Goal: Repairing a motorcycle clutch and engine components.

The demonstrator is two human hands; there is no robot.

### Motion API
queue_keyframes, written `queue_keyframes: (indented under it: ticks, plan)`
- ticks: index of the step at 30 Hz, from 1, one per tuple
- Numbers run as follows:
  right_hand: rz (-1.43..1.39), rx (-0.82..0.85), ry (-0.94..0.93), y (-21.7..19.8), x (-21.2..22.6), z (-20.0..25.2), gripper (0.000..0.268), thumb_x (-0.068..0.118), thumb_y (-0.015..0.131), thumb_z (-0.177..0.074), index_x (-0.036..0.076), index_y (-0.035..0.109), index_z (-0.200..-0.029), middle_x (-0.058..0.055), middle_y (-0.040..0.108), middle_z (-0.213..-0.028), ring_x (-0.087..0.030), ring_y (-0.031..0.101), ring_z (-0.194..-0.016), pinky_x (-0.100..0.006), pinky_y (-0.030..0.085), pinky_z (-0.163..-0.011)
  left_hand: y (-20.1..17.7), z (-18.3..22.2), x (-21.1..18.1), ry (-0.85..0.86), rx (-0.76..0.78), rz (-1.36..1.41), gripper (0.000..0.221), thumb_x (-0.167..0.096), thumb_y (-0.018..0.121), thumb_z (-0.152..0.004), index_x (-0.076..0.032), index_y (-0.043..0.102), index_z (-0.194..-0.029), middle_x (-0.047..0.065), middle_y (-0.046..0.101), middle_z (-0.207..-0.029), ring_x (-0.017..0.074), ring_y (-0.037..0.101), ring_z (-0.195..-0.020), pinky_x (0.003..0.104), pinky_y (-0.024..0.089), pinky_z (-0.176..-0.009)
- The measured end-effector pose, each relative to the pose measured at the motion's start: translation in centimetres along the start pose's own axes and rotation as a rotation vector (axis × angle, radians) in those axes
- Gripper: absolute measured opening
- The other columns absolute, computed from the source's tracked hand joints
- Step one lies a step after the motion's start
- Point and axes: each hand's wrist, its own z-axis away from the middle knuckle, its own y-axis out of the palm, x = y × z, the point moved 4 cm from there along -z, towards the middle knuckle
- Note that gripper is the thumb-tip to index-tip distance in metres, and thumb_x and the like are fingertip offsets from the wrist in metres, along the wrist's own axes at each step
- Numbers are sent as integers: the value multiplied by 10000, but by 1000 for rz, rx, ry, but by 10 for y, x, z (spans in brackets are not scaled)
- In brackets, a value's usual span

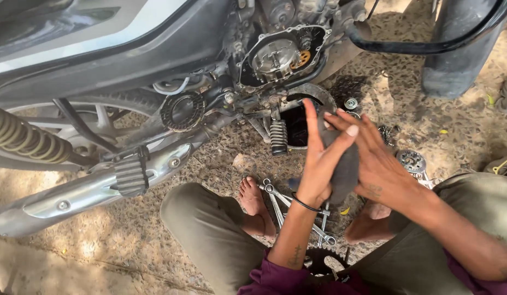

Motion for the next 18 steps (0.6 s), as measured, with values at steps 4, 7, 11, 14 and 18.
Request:
queue_keyframes:
  ticks: [4, 7, 11, 14, 18]
  plan:
    - [-65, -79, 157, 2, -4, 11, 746, 173, 793, -647, -23, 552, -1325, -197, 476, -1454, -409, 404, -1405, -565, 362, -1147, 18, 12, -14, -1, -12, -418, 1169, -184, 759, -917, -112, -81, -1727, 180, 621, -1199, 228, 632, -1054, 347, 543, -907]
    - [-50, -81, 234, 6, -7, 23, 648, 173, 789, -651, -22, 593, -1236, -194, 568, -1364, -395, 527, -1267, -512, 461, -1021, 24, 24, -19, 52, -18, -700, 1090, -228, 755, -938, -3, 32, -1722, 182, 709, -1014, 232, 694, -911, 342, 582, -822]
    - [19, 88, 357, 16, -38, 29, 709, 276, 859, -590, 4, 623, -1201, -199, 651, -1241, -378, 649, -1096, -472, 511, -920, 26, 19, -21, 56, 39, -786, 933, -373, 684, -986, 13, 174, -1665, 177, 741, -1046, 260, 756, -1009, 361, 601, -880]
    - [-89, 301, 470, 8, -46, 12, 804, 329, 922, -575, 19, 637, -1259, -187, 656, -1249, -382, 659, -1046, -460, 515, -936, 19, 16, -16, 151, 42, -909, 771, -383, 646, -1009, -81, 337, -1648, 200, 746, -1130, 353, 764, -1062, 395, 594, -946]
    - [-158, 457, 320, 7, -93, -2, 814, 230, 885, -520, 15, 626, -1261, -186, 654, -1218, -379, 654, -1029, -434, 538, -896, 10, 4, -29, 312, 261, -1101, 654, -337, 680, -1038, -150, 404, -1601, 204, 597, -1525, 419, 581, -1349, 425, 552, -1068]
